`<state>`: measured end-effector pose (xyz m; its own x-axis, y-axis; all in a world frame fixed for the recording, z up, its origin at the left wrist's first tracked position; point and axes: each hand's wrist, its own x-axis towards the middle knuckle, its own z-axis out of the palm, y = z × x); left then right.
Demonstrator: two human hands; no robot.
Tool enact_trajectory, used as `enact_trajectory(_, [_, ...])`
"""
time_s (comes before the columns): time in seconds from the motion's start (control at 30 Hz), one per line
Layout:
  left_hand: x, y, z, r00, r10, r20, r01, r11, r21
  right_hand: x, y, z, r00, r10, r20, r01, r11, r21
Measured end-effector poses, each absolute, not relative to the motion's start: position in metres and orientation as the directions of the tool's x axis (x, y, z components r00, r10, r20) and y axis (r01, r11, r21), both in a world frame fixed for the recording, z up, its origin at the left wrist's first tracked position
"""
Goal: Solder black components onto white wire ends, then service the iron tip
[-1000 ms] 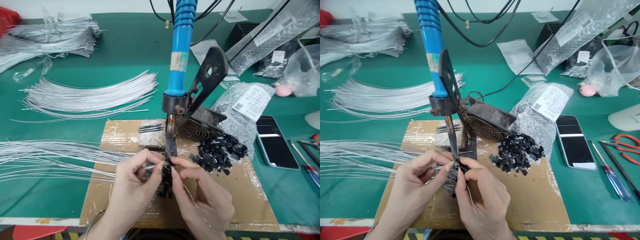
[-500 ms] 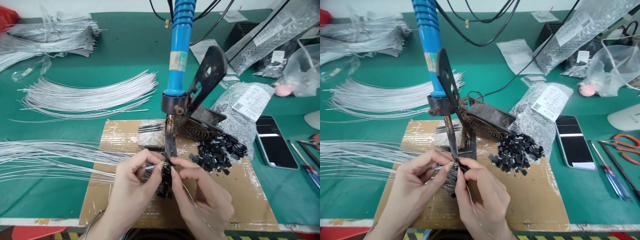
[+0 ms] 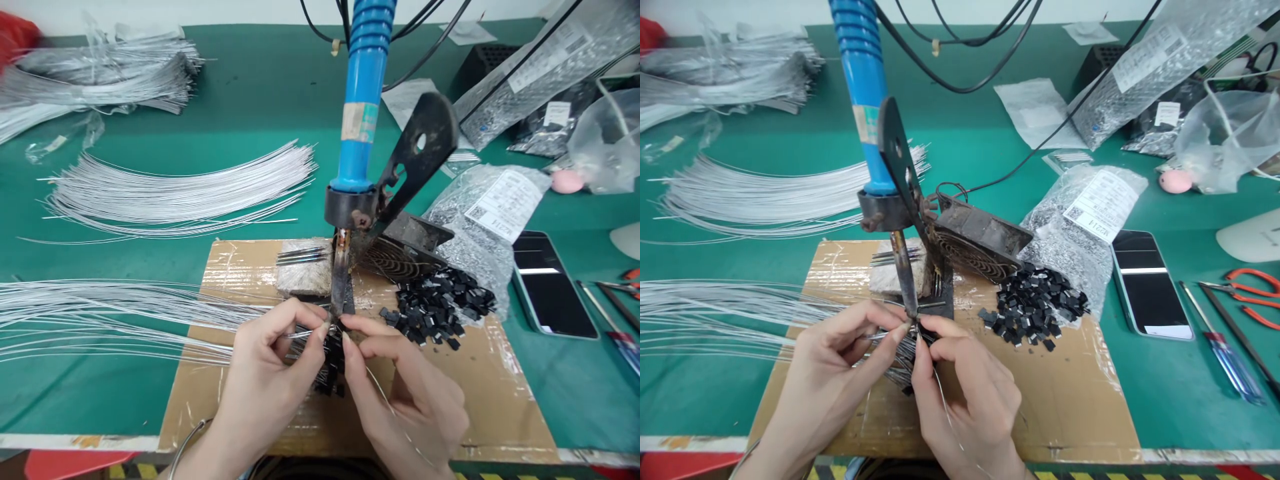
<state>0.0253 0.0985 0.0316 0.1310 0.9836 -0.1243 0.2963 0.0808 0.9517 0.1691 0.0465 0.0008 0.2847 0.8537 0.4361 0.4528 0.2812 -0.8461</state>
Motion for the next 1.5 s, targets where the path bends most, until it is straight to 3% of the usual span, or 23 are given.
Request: enact_trajectory(1.5, [0.0239, 0.0943, 0.0319, 0.128, 0.986, -0.104, 0.318, 0.058, 0.946, 0.1703, 0.0476, -0.0011, 0.272, 0.845, 0.461, 0.441, 0.317, -0.84])
